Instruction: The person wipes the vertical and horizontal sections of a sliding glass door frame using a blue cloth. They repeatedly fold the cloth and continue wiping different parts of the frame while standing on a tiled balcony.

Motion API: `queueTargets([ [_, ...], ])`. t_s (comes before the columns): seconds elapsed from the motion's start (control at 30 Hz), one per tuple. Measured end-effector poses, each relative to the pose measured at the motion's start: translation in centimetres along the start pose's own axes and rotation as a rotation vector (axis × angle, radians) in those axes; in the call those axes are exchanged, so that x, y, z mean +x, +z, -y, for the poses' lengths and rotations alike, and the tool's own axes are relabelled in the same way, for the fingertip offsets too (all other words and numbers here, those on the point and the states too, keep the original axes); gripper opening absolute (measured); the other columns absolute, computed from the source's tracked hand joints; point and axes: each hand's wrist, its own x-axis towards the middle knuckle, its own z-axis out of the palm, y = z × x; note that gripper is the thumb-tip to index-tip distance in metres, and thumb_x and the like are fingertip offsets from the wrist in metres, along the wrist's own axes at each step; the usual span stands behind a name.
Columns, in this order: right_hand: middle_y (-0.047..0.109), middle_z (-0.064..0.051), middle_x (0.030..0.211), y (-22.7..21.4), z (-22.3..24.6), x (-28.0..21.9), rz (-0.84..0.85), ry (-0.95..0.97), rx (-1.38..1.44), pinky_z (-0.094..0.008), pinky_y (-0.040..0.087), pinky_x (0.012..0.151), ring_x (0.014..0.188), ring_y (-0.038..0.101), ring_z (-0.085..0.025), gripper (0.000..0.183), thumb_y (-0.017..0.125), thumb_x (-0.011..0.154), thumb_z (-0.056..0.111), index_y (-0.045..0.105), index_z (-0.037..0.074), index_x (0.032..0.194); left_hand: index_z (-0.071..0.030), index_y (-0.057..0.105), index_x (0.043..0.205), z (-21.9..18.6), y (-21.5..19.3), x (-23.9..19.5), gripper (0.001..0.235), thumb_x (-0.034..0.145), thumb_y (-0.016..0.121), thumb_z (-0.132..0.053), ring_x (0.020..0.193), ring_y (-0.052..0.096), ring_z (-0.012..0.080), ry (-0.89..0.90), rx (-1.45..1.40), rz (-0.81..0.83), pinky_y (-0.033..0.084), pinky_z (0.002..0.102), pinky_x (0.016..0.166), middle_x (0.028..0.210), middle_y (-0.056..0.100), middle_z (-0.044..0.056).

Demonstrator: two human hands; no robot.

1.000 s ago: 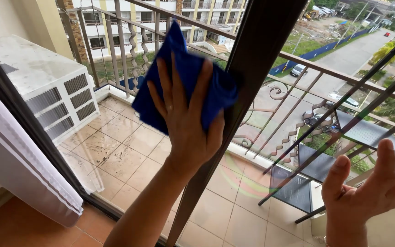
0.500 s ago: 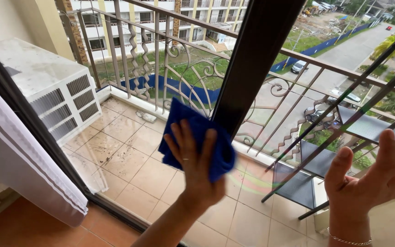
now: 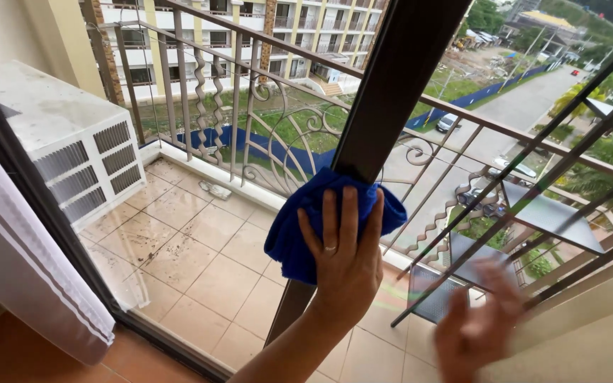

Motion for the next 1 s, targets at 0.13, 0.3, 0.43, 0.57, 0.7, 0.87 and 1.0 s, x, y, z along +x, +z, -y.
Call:
queueTargets([
  [0.13,0.070,-0.014,0.121,3.9,4.3,-5.0,0.195,0.269,0.309,-0.034,0.055,0.103,0.113,0.069,-0.024,0.028,0.044,0.109,0.012,0.062,-0.002,0.123,-0.024,0.057,0.150,1.7,-1.5,-0.9,0.043,0.107,0.059,-0.023,0.149,0.038,0.0383,-0.015,-0.047,-0.014,0.033,0.062,0.119,0.160,0.037,0.019],
  [0.3,0.040,-0.026,0.160,6.2,4.0,-5.2,0.572,0.278,0.233,-0.053,0.037,0.123,0.151,0.038,-0.042,0.054,0.041,0.102,0.007,0.033,-0.002,0.155,-0.020,0.065,0.139,4.8,-4.6,-1.0,0.034,0.106,0.057,-0.014,0.150,0.041,0.0409,-0.056,-0.601,0.058,0.039,0.051,0.119,0.165,0.028,0.022],
  [0.43,0.038,-0.030,0.157,7.0,5.4,-4.4,0.583,0.229,0.069,-0.056,0.041,0.115,0.146,0.041,-0.047,0.072,0.058,0.099,0.017,0.023,-0.003,0.158,-0.010,0.053,0.141,7.1,-5.6,-2.4,0.039,0.104,0.060,-0.015,0.144,0.047,0.0380,-0.205,-0.658,-0.059,0.048,0.049,0.117,0.156,0.038,0.021],
  [0.57,0.044,-0.029,0.144,7.9,6.1,-2.8,0.563,0.231,-0.164,-0.057,0.051,0.095,0.129,0.051,-0.047,0.077,0.061,0.098,0.037,0.026,0.007,0.160,-0.010,0.056,0.130,8.8,-6.3,-3.7,0.035,0.096,0.061,-0.020,0.121,0.062,0.0272,-0.428,-0.752,-0.026,0.052,0.041,0.100,0.132,0.059,0.012],
  [0.7,0.042,-0.029,0.150,6.5,7.6,-1.5,0.616,0.348,-0.005,-0.056,0.045,0.106,0.139,0.045,-0.044,0.075,0.054,0.100,0.037,0.024,0.004,0.160,-0.011,0.065,0.123,10.0,-6.6,-3.5,0.037,0.088,0.067,-0.022,0.096,0.071,0.0152,-0.840,-1.122,0.374,0.062,0.029,0.083,0.108,0.076,0.003],
  [0.87,0.046,-0.018,0.154,2.6,7.9,-3.2,0.658,0.517,0.155,-0.047,0.037,0.113,0.143,0.042,-0.031,0.080,0.055,0.092,0.046,0.030,0.003,0.155,-0.008,0.065,0.097,6.7,-7.6,-3.9,0.009,0.089,0.062,-0.007,0.079,0.058,0.0141,-0.648,-1.231,0.427,0.051,0.029,0.068,0.085,0.061,0.003],
  [1.0,0.055,-0.008,0.115,0.4,7.5,-4.7,0.441,0.767,0.250,-0.028,0.049,0.096,0.109,0.056,-0.017,0.032,0.071,0.088,0.013,0.063,0.002,0.117,-0.005,0.068,0.109,4.1,-8.5,-3.4,0.018,0.093,0.060,-0.009,0.097,0.066,0.0168,-0.483,-1.279,0.514,0.053,0.030,0.088,0.103,0.070,0.006],
])
